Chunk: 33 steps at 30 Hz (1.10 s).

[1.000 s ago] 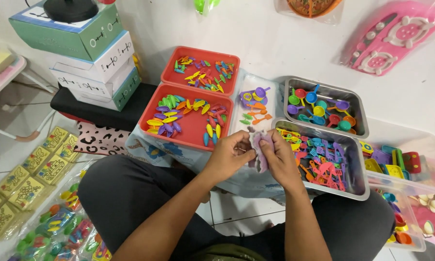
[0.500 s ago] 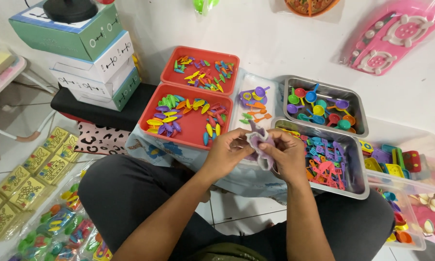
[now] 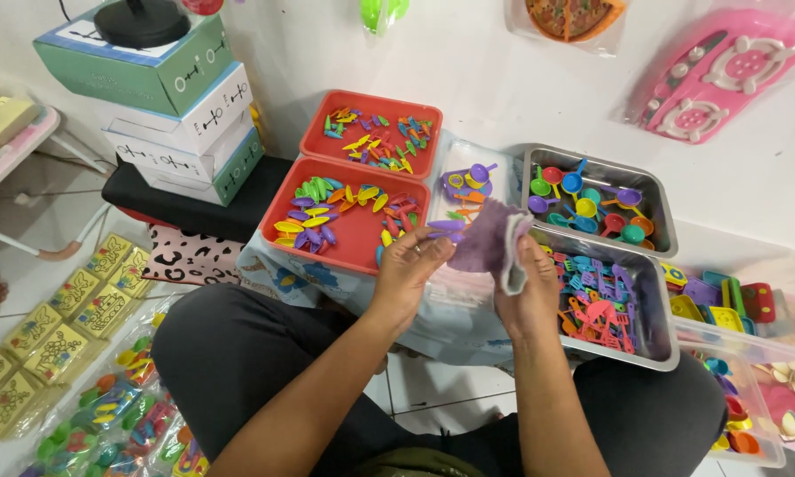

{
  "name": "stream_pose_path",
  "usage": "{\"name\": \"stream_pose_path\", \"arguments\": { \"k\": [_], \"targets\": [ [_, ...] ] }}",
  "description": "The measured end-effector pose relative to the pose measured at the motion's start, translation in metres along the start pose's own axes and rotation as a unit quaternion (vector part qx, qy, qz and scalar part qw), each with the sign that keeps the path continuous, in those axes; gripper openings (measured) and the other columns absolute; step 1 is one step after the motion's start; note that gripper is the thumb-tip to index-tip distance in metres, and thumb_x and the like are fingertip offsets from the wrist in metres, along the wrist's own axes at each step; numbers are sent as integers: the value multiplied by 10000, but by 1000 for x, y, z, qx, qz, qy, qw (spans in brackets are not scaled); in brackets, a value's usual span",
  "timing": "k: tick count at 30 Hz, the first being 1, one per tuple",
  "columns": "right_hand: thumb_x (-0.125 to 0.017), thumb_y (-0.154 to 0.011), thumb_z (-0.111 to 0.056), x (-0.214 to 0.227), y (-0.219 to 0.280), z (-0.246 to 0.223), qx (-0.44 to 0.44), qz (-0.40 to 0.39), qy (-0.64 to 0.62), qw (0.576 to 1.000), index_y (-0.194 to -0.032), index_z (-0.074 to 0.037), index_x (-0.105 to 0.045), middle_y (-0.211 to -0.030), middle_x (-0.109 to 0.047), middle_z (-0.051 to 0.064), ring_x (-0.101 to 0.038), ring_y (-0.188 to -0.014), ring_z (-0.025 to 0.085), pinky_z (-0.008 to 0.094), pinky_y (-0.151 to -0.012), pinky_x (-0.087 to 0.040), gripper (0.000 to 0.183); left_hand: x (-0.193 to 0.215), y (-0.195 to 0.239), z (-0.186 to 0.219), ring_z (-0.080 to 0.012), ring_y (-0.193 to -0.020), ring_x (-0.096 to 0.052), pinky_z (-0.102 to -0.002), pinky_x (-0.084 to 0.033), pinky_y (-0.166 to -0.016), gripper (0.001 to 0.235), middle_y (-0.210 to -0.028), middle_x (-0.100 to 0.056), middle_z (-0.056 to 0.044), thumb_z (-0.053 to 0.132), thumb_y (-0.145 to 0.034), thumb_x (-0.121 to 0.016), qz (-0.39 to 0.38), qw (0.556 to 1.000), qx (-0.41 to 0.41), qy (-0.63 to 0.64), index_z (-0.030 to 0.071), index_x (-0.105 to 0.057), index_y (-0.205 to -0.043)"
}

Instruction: The person sits on the floor and wipes various small plastic toys, including a purple toy, a yellow toy, and orange forks, using a purple cloth. The person then places the cleaned items into a clear plastic bag.

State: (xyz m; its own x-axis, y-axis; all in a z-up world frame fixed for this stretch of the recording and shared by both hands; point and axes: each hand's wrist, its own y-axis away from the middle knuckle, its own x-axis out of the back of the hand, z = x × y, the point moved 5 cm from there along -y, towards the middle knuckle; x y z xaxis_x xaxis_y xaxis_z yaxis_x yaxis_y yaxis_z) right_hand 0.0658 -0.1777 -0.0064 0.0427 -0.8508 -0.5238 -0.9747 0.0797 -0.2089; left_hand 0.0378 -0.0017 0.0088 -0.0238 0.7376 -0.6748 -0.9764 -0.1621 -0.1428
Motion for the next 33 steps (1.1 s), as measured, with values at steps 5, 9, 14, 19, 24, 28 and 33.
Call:
{"name": "stream_pose_path", "arguments": {
  "k": [5, 9, 14, 19, 24, 28, 33],
  "targets": [
    [-714, -962, -135, -28, 25, 11, 79, -46, 144, 985, -1146, 17, -733, -942, -696, 116, -613, -916, 162, 365, -900, -531, 239, -10, 9, -12, -253, -1211, -610, -433, -476, -1081, 180, -1201, -712, -196, 35, -967, -655, -16, 997, -57, -57, 54, -764, -1109],
    [-738, -956, -139, -26, 33, 19, 132, -7, 113, 985, -1058, 22, -747, -905, -689, 102, -605, -888, 133, 328, -839, -538, 191, -14, 9, -8, -306, -1284, -602, -456, -437, -1117, 233, -1336, -653, -219, -22, -955, -642, -56, 984, -106, -135, 57, -763, -1138],
    [-656, -1015, -113, -16, 33, 32, 97, 38, 59, 993, -1087, 1, -713, -900, -697, 63, -637, -845, 104, 280, -787, -541, 146, -20, 16, -1, -320, -1369, -528, -435, -408, -1133, 296, -1496, -542, -210, -22, -938, -659, -76, 967, -155, -188, 84, -729, -1204],
    [-608, -1037, -115, -35, 34, 0, 64, 28, 67, 995, -1033, -17, -668, -892, -695, 56, -656, -824, 100, 249, -742, -535, 115, -13, 15, -4, -305, -1426, -462, -440, -404, -1135, 556, -1531, -487, -169, -1, -914, -693, -48, 956, -139, -252, 125, -581, -1443],
    [-421, -1127, -207, -25, 22, -20, 102, -97, 258, 956, -982, -31, -661, -797, -598, 52, -607, -771, 160, 346, -787, -519, 331, -17, 12, 6, -245, -1296, -532, -391, -413, -1069, 591, -1359, -573, -113, 99, -936, -669, -84, 958, -113, -249, 76, -487, -1498],
    [-393, -1134, -205, -1, 13, -10, 123, -100, 303, 940, -753, -78, -606, -636, -541, 14, -533, -617, 129, 302, -676, -474, 455, -13, 10, -11, -174, -1065, -686, -317, -519, -949, 426, -1147, -707, -96, 99, -956, -689, -124, 968, -62, -209, 73, -626, -1377],
    [-741, -934, -78, -39, 23, -34, 100, -138, 323, 931, -847, -36, -627, -632, -553, 23, -496, -687, 119, 294, -641, -454, 150, -8, 9, -11, -97, -871, -624, -248, -566, -780, 367, -959, -667, -54, -34, -897, -670, -118, 974, -21, -193, 29, -677, -1258]
  ]
}}
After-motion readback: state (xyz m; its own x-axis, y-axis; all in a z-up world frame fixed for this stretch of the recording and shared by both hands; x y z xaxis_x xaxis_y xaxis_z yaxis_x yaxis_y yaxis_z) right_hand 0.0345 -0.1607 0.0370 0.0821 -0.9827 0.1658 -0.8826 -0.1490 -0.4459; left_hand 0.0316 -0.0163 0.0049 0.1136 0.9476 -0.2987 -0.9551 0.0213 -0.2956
